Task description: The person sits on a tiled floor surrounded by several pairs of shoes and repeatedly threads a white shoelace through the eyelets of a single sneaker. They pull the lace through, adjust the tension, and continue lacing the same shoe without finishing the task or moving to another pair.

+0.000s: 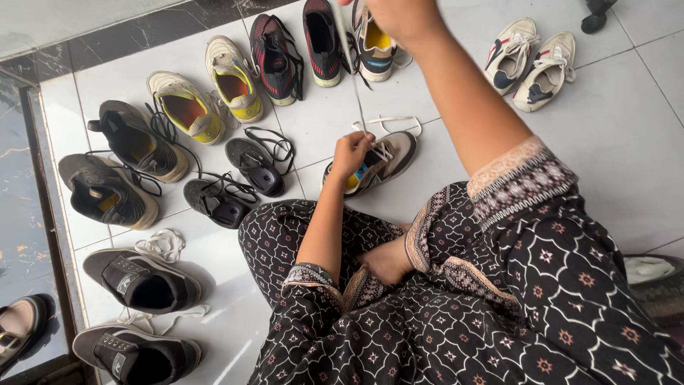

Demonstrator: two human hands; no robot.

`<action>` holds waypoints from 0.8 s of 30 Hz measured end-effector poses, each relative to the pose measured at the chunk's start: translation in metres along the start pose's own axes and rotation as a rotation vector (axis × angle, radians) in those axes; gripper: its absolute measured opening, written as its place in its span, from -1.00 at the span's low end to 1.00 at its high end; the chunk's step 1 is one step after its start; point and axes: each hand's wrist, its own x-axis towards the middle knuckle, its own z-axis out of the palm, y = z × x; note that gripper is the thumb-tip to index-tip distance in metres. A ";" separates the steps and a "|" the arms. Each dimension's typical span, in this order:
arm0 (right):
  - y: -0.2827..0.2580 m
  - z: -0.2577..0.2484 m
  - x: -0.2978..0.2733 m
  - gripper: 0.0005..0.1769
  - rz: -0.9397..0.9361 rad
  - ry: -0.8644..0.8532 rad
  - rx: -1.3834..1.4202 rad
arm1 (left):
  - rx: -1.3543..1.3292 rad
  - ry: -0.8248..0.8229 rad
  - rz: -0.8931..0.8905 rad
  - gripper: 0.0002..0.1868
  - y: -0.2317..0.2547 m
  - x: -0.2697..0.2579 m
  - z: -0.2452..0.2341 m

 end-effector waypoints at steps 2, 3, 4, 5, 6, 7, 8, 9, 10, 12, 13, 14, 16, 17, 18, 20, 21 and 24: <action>0.049 0.011 -0.001 -0.78 0.130 0.017 -0.099 | -0.133 0.048 -0.015 -0.70 -0.005 0.005 -0.004; 0.078 0.023 -0.016 -0.82 0.205 0.000 -0.158 | -0.203 0.075 -0.023 -0.69 -0.007 0.006 -0.005; 0.107 0.036 -0.035 -0.83 0.292 -0.029 -0.227 | -0.300 0.115 -0.096 -0.69 -0.011 0.005 -0.007; 0.135 0.051 -0.057 -0.80 0.384 -0.074 -0.297 | -0.395 0.156 -0.165 -0.69 -0.014 0.005 -0.012; 0.160 0.066 -0.082 -0.75 0.476 -0.127 -0.373 | -0.490 0.197 -0.235 -0.68 -0.018 0.006 -0.016; 0.182 0.081 -0.108 -0.69 0.558 -0.192 -0.412 | -0.547 0.243 -0.261 -0.70 -0.022 0.009 -0.021; 0.201 0.092 -0.128 -0.62 0.638 -0.248 -0.435 | -0.605 0.288 -0.288 -0.71 -0.026 0.012 -0.025; 0.216 0.102 -0.147 -0.54 0.715 -0.280 -0.418 | -0.662 0.333 -0.320 -0.71 -0.031 0.012 -0.027; 0.226 0.108 -0.156 -0.47 0.763 -0.250 -0.320 | -0.601 0.409 -0.324 -0.74 -0.035 0.015 -0.027; 0.231 0.112 -0.165 -0.44 0.898 -0.116 -0.020 | -0.475 0.560 -0.342 -0.67 -0.042 0.012 -0.025; 0.229 0.106 -0.161 -0.60 0.767 -0.078 0.144 | -0.324 0.601 -0.226 -0.63 -0.043 0.010 -0.022; 0.221 0.098 -0.149 -0.77 0.633 -0.039 0.305 | -0.173 0.637 -0.109 -0.60 -0.041 0.007 -0.019; 0.194 0.078 -0.112 -0.92 0.570 0.027 0.565 | -0.009 0.568 0.007 -0.64 -0.030 0.005 -0.012; 0.175 0.064 -0.093 -0.97 0.539 0.034 0.565 | 0.001 0.476 0.008 -0.70 -0.020 0.005 -0.009; 0.155 0.049 -0.073 -0.97 0.508 0.041 0.564 | 0.012 0.384 0.012 -0.75 -0.010 0.004 -0.007; 0.113 0.024 -0.040 -0.96 0.463 0.039 0.569 | -0.052 0.261 0.082 -0.75 0.010 -0.002 0.001; 0.095 0.012 -0.025 -0.94 0.368 0.005 0.603 | -0.081 0.201 0.115 -0.74 0.019 -0.005 0.003; 0.060 -0.015 0.010 -0.87 0.264 -0.019 0.665 | -0.025 0.066 0.127 -0.70 0.037 -0.015 0.005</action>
